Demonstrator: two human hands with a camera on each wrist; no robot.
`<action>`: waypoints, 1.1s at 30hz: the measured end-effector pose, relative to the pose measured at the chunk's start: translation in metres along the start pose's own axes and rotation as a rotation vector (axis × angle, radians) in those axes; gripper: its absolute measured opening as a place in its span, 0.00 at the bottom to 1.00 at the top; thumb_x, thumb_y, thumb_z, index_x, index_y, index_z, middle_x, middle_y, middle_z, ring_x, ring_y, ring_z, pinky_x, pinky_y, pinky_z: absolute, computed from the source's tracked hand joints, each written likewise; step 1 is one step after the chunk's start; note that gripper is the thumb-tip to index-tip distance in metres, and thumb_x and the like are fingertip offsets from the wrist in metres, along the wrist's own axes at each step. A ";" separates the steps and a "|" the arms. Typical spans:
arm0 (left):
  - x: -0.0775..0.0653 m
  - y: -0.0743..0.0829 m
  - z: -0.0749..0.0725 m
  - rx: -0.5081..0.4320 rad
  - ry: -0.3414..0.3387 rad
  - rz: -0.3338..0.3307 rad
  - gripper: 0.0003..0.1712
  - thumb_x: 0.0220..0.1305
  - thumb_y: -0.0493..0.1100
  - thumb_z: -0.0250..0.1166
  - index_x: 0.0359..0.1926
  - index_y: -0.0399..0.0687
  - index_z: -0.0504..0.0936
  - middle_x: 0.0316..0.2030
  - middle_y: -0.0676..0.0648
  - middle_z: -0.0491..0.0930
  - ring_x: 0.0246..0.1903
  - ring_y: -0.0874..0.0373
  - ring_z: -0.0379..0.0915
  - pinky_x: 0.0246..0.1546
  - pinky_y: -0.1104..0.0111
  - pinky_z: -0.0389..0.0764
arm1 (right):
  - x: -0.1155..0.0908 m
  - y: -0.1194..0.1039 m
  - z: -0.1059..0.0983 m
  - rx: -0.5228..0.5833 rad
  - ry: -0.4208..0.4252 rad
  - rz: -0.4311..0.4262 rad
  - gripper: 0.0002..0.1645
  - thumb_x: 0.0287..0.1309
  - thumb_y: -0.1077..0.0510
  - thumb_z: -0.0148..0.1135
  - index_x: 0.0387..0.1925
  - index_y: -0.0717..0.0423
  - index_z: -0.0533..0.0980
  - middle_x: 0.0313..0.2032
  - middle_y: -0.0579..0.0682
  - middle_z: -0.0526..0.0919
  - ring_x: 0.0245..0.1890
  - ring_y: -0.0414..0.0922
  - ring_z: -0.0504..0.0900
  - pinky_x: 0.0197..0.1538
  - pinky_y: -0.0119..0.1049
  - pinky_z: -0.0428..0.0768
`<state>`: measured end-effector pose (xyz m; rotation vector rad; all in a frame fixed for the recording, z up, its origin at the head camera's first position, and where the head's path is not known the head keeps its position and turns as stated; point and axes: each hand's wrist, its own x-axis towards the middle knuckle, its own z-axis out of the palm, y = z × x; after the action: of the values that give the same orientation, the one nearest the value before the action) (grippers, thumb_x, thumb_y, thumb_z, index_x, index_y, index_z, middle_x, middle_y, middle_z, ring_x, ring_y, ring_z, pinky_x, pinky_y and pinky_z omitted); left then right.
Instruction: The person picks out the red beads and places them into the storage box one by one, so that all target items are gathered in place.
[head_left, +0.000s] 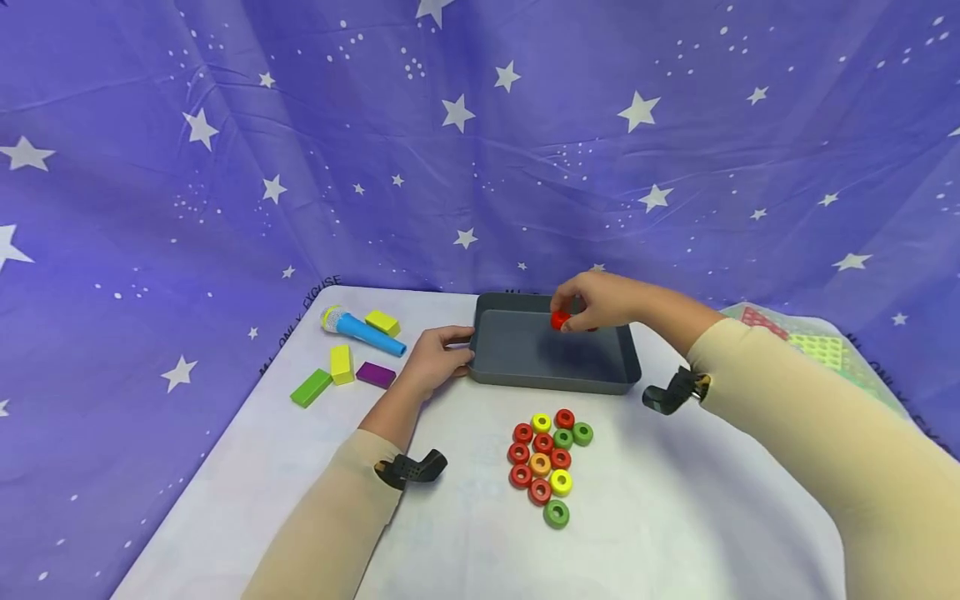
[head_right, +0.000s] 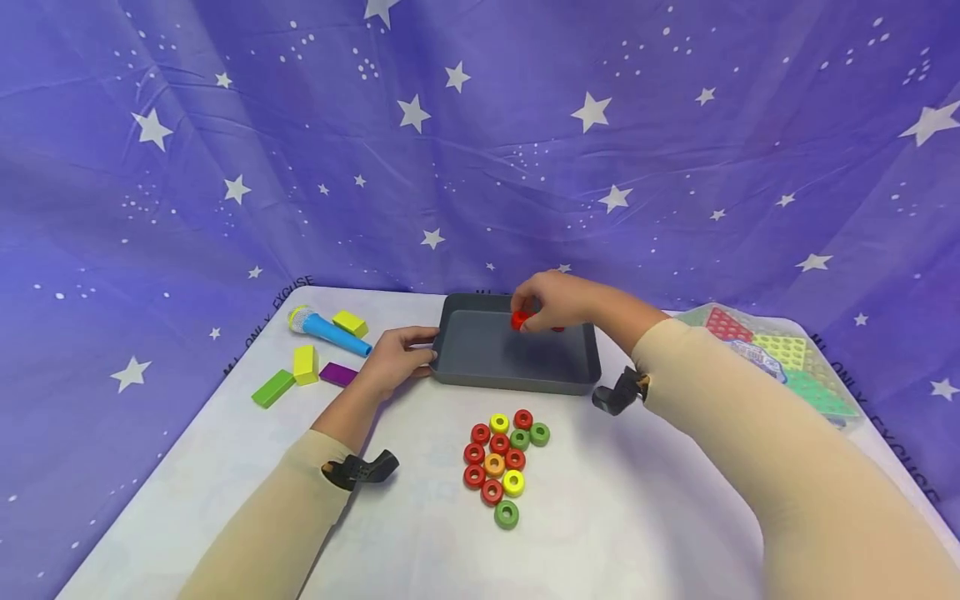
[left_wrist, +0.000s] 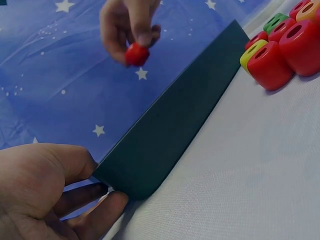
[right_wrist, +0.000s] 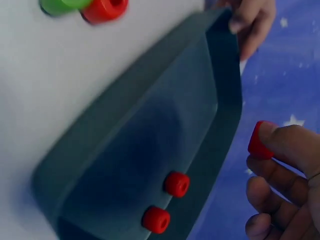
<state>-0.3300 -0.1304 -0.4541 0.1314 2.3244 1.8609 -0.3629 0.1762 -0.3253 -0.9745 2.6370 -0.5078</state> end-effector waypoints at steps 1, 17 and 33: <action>0.000 0.000 0.001 0.003 0.003 0.000 0.28 0.64 0.32 0.64 0.66 0.42 0.78 0.61 0.41 0.78 0.49 0.50 0.81 0.42 0.63 0.88 | 0.004 0.004 -0.001 -0.012 0.001 0.013 0.14 0.59 0.56 0.71 0.47 0.50 0.83 0.41 0.46 0.85 0.35 0.48 0.81 0.39 0.41 0.82; 0.001 0.001 0.003 -0.003 0.000 -0.006 0.27 0.65 0.32 0.65 0.65 0.43 0.78 0.61 0.42 0.78 0.51 0.50 0.80 0.42 0.63 0.87 | 0.059 0.030 0.029 -0.156 0.079 0.126 0.15 0.57 0.53 0.74 0.44 0.56 0.85 0.40 0.52 0.86 0.42 0.49 0.81 0.51 0.47 0.81; -0.001 0.003 0.002 -0.001 0.000 -0.018 0.28 0.64 0.31 0.65 0.65 0.44 0.78 0.61 0.43 0.79 0.51 0.51 0.81 0.43 0.63 0.87 | 0.061 0.026 0.039 -0.201 0.127 0.207 0.25 0.57 0.49 0.74 0.53 0.56 0.83 0.45 0.54 0.87 0.47 0.52 0.83 0.52 0.51 0.81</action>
<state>-0.3285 -0.1276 -0.4519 0.1109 2.3166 1.8537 -0.4072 0.1453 -0.3798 -0.7303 2.9060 -0.2686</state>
